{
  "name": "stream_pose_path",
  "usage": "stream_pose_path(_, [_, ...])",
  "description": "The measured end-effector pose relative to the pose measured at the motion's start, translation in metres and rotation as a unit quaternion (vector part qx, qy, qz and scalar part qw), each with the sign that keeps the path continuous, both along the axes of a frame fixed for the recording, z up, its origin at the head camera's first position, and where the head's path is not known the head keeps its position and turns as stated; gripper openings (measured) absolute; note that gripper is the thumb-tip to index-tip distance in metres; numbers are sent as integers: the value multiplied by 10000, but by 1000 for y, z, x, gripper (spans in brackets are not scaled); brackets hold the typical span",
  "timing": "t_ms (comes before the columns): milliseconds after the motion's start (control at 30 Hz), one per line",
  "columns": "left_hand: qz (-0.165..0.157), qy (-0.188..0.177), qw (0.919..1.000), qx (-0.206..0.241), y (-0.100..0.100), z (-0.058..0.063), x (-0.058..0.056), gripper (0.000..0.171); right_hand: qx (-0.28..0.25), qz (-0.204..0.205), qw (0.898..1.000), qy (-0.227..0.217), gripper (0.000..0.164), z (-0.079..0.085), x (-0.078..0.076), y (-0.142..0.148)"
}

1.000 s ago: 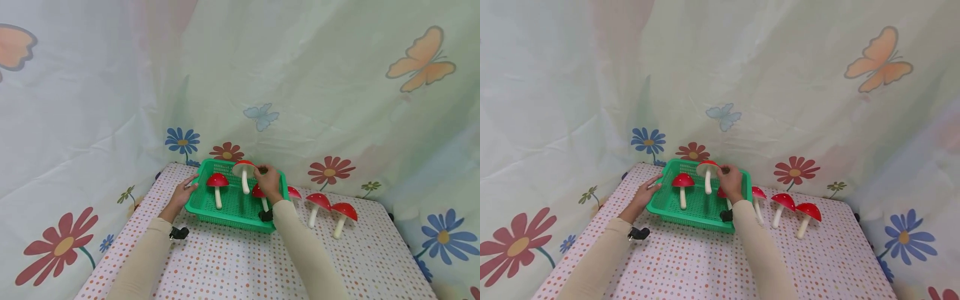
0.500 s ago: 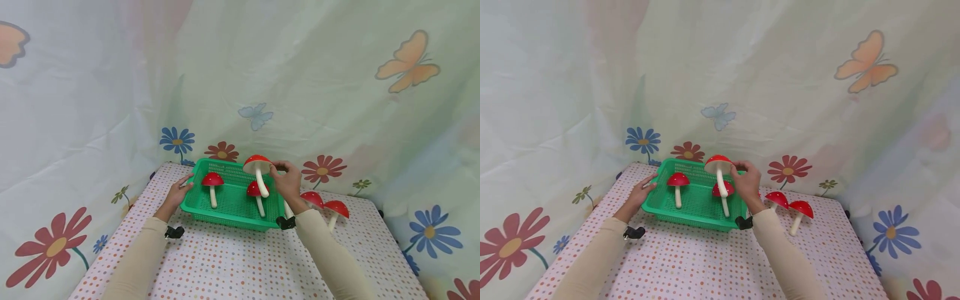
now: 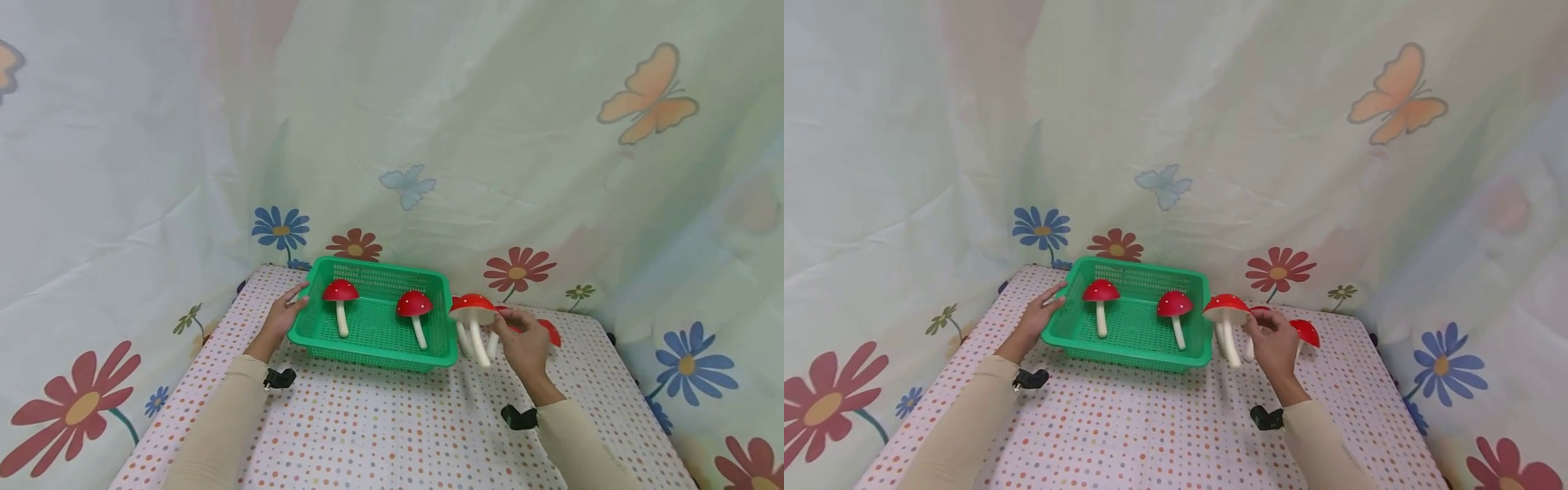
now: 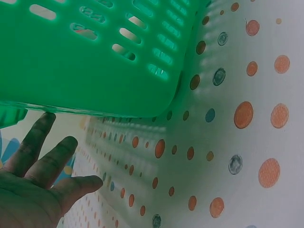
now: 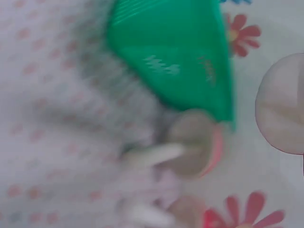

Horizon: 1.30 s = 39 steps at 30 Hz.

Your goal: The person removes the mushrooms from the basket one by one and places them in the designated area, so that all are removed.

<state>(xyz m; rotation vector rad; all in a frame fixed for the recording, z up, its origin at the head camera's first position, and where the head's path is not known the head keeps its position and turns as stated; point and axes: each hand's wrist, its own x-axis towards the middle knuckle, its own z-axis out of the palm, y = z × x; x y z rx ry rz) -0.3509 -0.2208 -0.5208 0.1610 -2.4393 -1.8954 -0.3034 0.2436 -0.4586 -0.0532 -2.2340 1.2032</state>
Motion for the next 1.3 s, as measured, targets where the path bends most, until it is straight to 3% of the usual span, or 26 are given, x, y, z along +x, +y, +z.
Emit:
stream_pose_path(300, [-6, -113, 9999, 122, -1, -2, -1, 49, 380, -348, 9980, -373, 11, -48, 24, 30])
stream_pose_path(800, [8, -139, 9995, 276, 0, -1, -1, 49, 560, -119, 9958, -716, 10, -88, 30, 17])
stream_pose_path(1000, [-79, -143, 9995, 253, 1, 1, 0, 50, 606, -106, 9940, -909, 14, -90, 33, 17])
stream_pose_path(1300, [-21, -229, 9993, 301, 2, 4, 2, 49, 444, 241, 9892, -1374, 15, -84, 47, 20])
